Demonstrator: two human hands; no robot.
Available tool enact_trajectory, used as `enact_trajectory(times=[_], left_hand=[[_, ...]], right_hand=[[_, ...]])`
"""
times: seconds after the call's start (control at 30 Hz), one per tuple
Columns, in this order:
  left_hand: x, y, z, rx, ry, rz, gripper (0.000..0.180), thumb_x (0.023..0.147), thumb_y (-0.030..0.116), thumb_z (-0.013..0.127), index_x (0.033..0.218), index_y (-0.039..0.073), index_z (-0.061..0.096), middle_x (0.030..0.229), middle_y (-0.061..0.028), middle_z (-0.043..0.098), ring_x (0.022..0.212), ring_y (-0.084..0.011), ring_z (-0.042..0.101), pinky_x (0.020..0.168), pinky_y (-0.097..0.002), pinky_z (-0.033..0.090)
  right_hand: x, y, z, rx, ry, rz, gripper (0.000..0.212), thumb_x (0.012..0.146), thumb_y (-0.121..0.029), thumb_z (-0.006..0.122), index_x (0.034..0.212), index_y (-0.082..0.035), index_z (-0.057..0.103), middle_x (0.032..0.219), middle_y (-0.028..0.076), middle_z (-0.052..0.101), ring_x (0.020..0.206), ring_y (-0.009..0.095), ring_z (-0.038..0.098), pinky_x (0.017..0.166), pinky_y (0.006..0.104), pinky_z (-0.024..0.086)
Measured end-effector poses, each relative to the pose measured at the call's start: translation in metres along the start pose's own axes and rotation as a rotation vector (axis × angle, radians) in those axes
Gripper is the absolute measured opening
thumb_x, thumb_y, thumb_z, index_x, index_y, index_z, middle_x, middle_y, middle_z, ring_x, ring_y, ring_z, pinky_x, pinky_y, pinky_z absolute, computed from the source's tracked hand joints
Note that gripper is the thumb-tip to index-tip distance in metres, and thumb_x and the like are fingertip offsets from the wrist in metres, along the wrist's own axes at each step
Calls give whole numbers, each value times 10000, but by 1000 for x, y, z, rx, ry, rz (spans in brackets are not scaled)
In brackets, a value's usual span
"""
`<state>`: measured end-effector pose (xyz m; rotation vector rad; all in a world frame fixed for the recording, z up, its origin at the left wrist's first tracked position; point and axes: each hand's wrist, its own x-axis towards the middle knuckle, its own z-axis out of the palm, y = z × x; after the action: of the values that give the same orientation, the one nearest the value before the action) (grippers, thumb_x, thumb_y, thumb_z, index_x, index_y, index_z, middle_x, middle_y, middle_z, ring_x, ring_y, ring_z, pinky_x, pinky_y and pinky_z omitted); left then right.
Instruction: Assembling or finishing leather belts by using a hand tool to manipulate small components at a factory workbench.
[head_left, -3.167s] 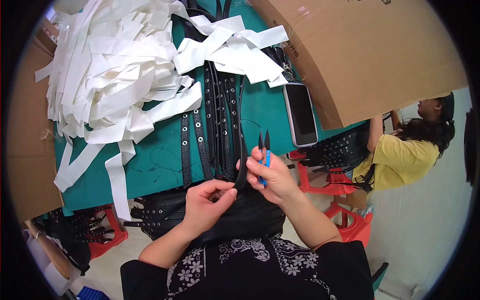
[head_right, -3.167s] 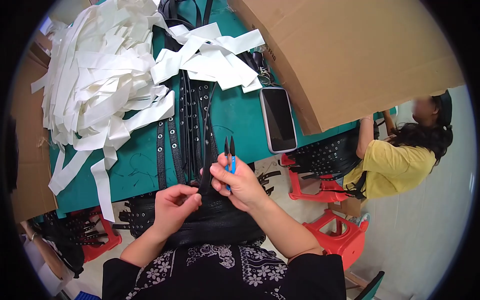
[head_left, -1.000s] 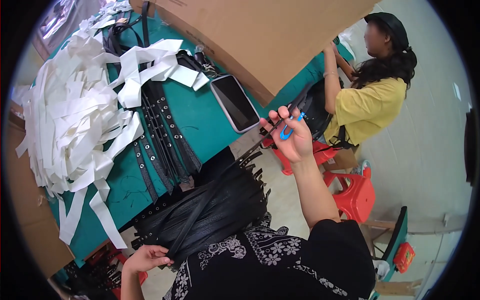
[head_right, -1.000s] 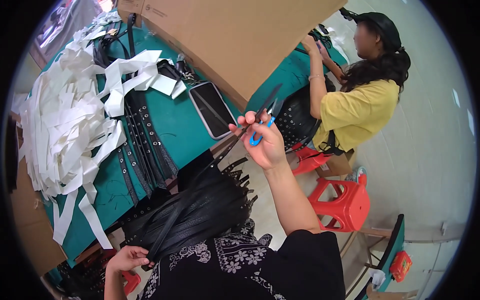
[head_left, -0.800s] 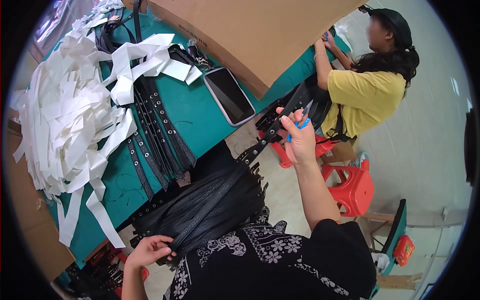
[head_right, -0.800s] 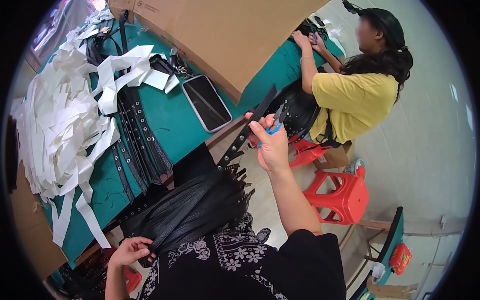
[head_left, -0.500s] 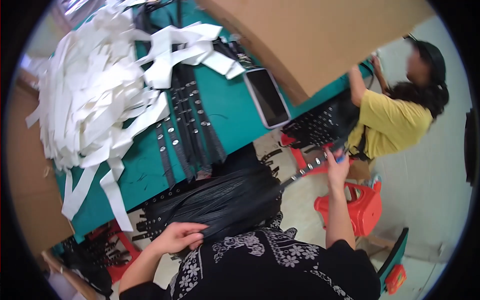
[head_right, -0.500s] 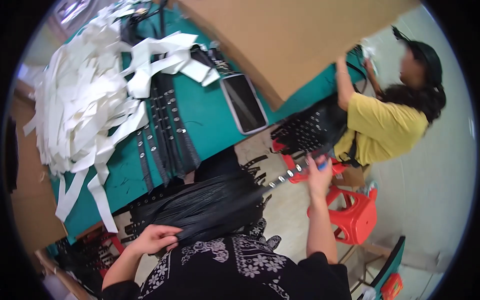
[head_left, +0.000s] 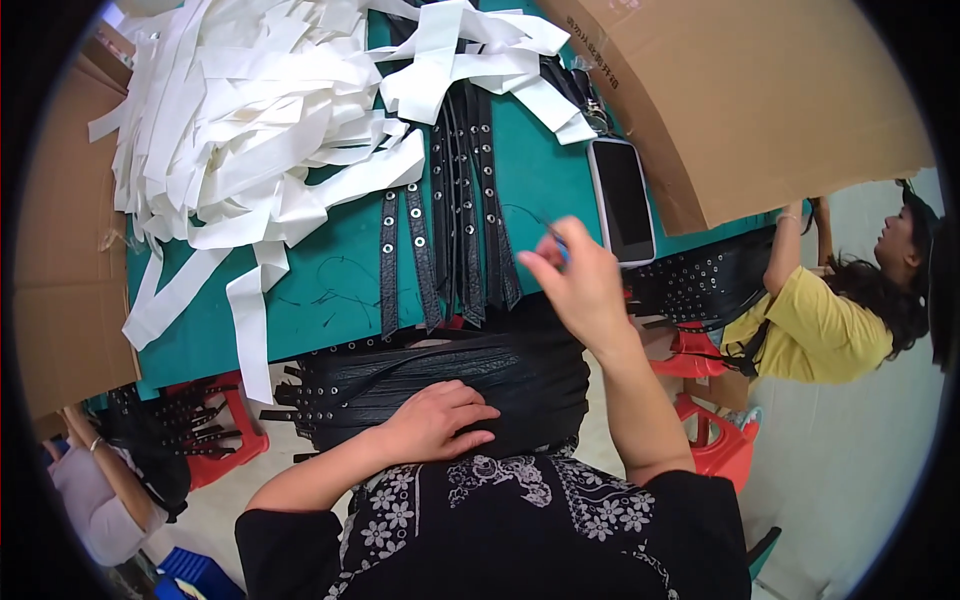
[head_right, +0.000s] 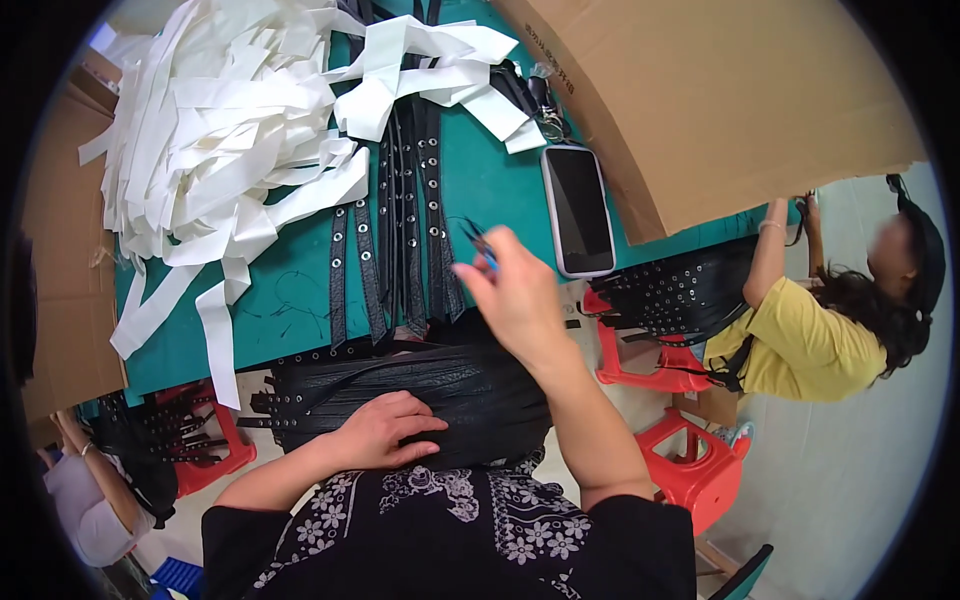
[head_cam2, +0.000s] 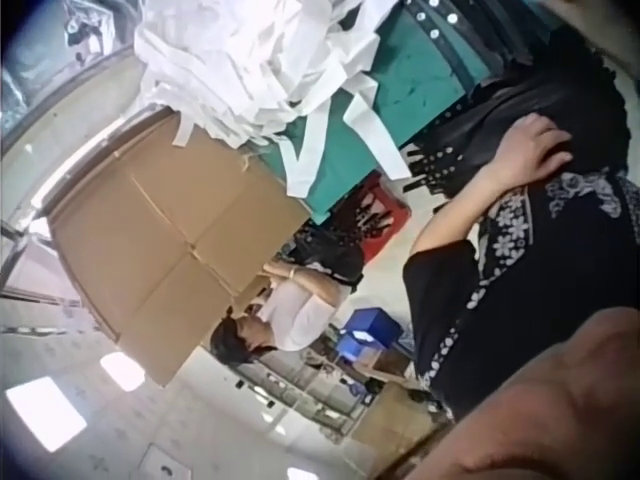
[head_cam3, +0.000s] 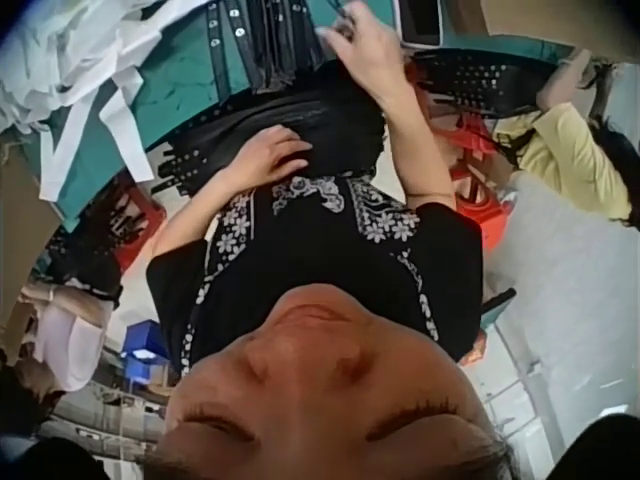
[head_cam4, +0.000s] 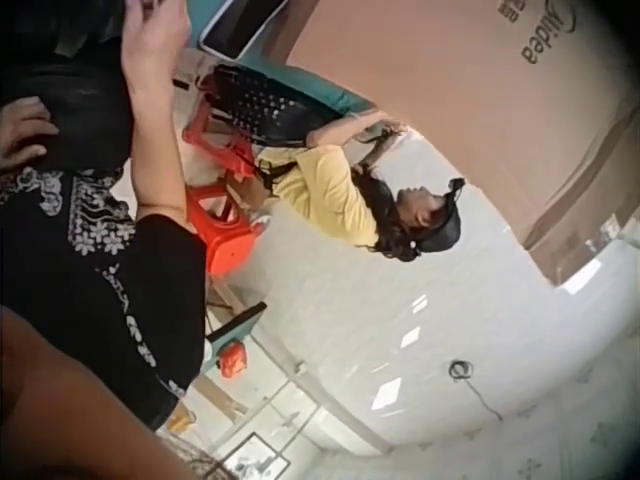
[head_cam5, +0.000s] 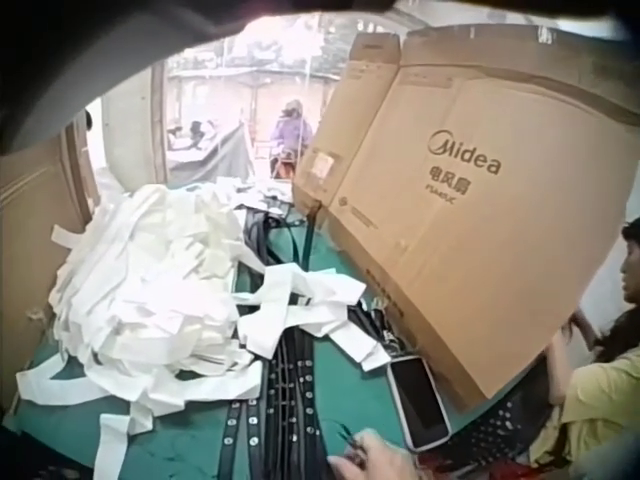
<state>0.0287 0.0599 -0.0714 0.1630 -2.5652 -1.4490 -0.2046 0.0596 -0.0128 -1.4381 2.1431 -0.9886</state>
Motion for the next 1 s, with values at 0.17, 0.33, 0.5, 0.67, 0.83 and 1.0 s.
enact_trajectory(times=[0.17,0.33,0.5,0.67,0.83,1.0], left_hand=[[-4,2,-4,-67,51,-103,231,765,218,658,949,80,640,839,-59,600,788,-221,570,710,-314,467],[0,0,-8,-195,107,-135,176,776,153,644,926,60,643,804,-75,611,745,-222,584,681,-313,473],[20,7,-24,-369,342,-228,121,799,84,612,905,34,642,734,-73,598,670,-172,576,596,-258,448],[44,15,-28,-1032,459,-446,209,857,117,581,1033,3,580,793,-43,598,688,-113,562,641,-226,454],[58,15,-33,-1339,500,-472,261,876,140,554,1081,-18,525,870,-99,612,753,-138,596,656,-247,490],[61,16,-39,-1470,416,-624,242,890,156,525,1066,-9,536,835,-91,610,708,-150,595,631,-239,477]], right_hand=[[34,-4,28,-266,-109,-57,350,705,-173,702,834,11,433,738,164,561,659,336,557,598,402,450],[47,7,9,-136,-268,77,296,734,-132,649,851,1,411,723,136,554,610,251,576,556,344,471],[39,11,-9,740,-364,481,292,758,-102,692,844,-111,413,782,33,562,641,101,581,486,224,496],[24,3,-10,872,-357,464,303,753,-87,695,843,-105,406,771,36,565,640,105,584,479,220,492],[16,1,-8,876,-366,441,301,759,-73,688,840,-103,399,755,48,563,633,117,587,474,221,492],[11,6,-3,984,-312,556,208,837,-125,606,841,-108,398,774,83,583,656,150,613,485,231,499]])
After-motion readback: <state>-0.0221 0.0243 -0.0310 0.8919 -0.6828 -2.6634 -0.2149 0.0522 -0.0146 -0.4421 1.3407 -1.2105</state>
